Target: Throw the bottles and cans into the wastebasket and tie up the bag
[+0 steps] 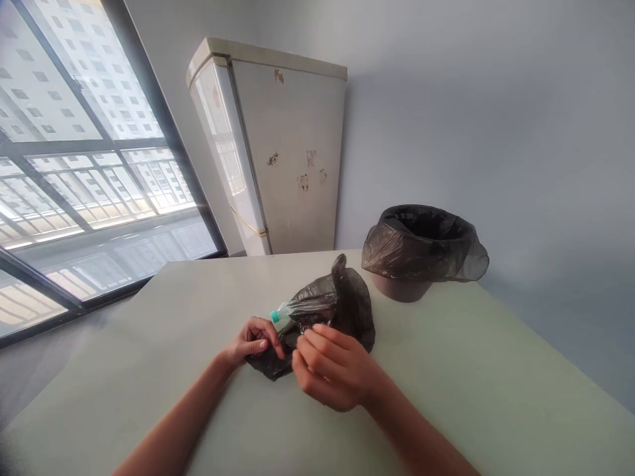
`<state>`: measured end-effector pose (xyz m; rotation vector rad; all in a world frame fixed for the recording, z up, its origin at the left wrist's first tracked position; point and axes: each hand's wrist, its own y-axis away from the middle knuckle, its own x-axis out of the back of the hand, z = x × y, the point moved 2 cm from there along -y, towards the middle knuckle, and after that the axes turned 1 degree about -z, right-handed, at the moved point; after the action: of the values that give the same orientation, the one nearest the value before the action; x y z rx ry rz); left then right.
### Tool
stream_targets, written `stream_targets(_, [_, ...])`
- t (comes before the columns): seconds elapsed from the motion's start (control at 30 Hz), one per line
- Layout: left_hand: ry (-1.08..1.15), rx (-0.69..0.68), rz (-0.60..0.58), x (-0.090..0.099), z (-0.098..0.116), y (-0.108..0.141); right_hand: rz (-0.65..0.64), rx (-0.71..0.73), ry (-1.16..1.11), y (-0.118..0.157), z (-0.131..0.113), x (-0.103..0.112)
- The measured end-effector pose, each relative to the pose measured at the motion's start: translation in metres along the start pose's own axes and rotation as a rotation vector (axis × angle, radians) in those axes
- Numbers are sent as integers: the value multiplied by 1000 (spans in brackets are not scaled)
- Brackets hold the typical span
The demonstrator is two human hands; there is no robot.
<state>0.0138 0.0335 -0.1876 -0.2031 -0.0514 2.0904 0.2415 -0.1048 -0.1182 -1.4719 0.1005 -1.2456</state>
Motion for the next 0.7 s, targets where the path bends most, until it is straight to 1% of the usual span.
stream_targets(0.03, [-18,32,-76,-1,2,1,-108,-4,-90,-7,-2,-5])
stream_targets(0.07, [-28,64,-157,-2,4,2,-182,-51,-145,-13,-2,-10])
stream_targets(0.13, [-34,110,-282,-3,6,3,-256,-193,-155,-17,4,-17])
stream_targets(0.17, [-39,114,-302,-3,7,3,-285,-257,-128,-16,9,-20])
stream_targets(0.2, [-51,105,-287,-3,7,2,-319,-317,-91,-13,15,-22])
stream_targets(0.33, [-164,8,-113,2,6,-1,-488,-524,51,3,33,-23])
stream_targets(0.43, [-217,-20,-72,4,6,-1,-587,-593,109,7,38,-21])
stream_targets(0.5, [-224,-21,-35,3,6,-1,-596,-622,136,6,38,-19])
stream_targets(0.57, [-241,-53,33,1,8,-1,-587,-665,155,4,37,-19])
stream_targets(0.63, [-304,-116,125,0,9,-2,-580,-732,159,4,38,-19])
stream_targets(0.7, [-430,-191,232,-1,10,-4,-574,-799,148,5,40,-19])
